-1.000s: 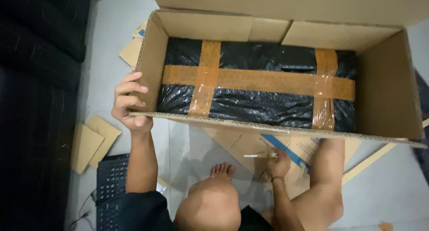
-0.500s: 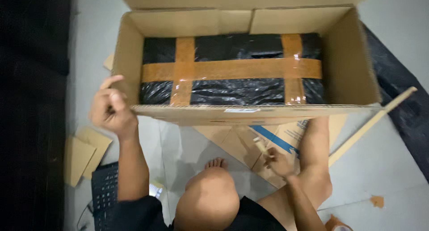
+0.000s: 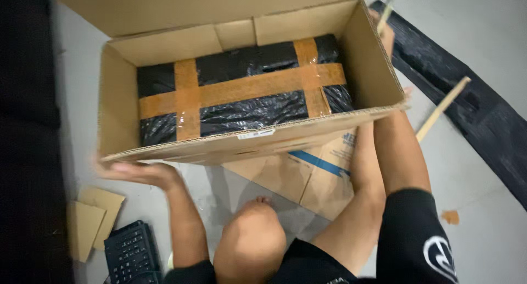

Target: The person sits on the floor and seals a large cardboard box with orange packing tape, pressing the tape down by hand and using a utility knife to cut and trim the box flaps and tape. They rotate the box to tape different sides and adjust the flaps closed.

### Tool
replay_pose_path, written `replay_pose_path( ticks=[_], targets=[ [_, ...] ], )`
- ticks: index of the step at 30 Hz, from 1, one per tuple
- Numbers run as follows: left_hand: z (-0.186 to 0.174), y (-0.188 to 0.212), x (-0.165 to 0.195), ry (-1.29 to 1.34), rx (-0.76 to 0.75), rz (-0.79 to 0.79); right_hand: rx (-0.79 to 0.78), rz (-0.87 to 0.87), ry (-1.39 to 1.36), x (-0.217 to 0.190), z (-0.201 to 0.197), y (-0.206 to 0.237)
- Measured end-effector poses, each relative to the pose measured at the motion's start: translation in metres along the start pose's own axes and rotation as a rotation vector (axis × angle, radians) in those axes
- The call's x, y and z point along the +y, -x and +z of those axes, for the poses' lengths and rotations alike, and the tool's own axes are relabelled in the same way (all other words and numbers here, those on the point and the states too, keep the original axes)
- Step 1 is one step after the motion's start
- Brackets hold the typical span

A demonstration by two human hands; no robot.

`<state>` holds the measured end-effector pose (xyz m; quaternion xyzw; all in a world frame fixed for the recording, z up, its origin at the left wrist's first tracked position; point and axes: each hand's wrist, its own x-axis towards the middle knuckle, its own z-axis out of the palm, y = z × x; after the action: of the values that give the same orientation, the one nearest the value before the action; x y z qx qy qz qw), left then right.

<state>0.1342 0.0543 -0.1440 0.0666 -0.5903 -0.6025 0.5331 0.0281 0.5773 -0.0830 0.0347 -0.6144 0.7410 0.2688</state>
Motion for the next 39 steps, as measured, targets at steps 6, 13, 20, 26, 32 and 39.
replay_pose_path(
  ticks=[6,13,20,26,32,39],
  targets=[
    [0.026,0.05,-0.02,0.177,-0.102,-0.066,-0.113,0.029,-0.028,-0.008,0.059,-0.049],
    [0.09,-0.057,-0.09,0.346,-0.199,-0.456,0.175,-0.117,0.048,-0.006,0.023,0.078],
    [0.192,-0.132,-0.081,-0.112,-0.548,-0.412,0.397,-0.221,0.386,-0.057,0.09,0.202],
    [0.198,-0.142,-0.038,0.225,-0.828,-0.734,0.056,-0.17,0.593,-0.083,0.156,0.253],
    [0.099,-0.138,0.076,0.261,-1.382,-0.062,-0.015,-0.081,0.491,-0.106,0.169,0.251],
    [0.034,-0.072,0.21,-0.27,-1.559,0.51,-0.278,0.322,-0.066,-0.155,0.136,0.293]
  ],
)
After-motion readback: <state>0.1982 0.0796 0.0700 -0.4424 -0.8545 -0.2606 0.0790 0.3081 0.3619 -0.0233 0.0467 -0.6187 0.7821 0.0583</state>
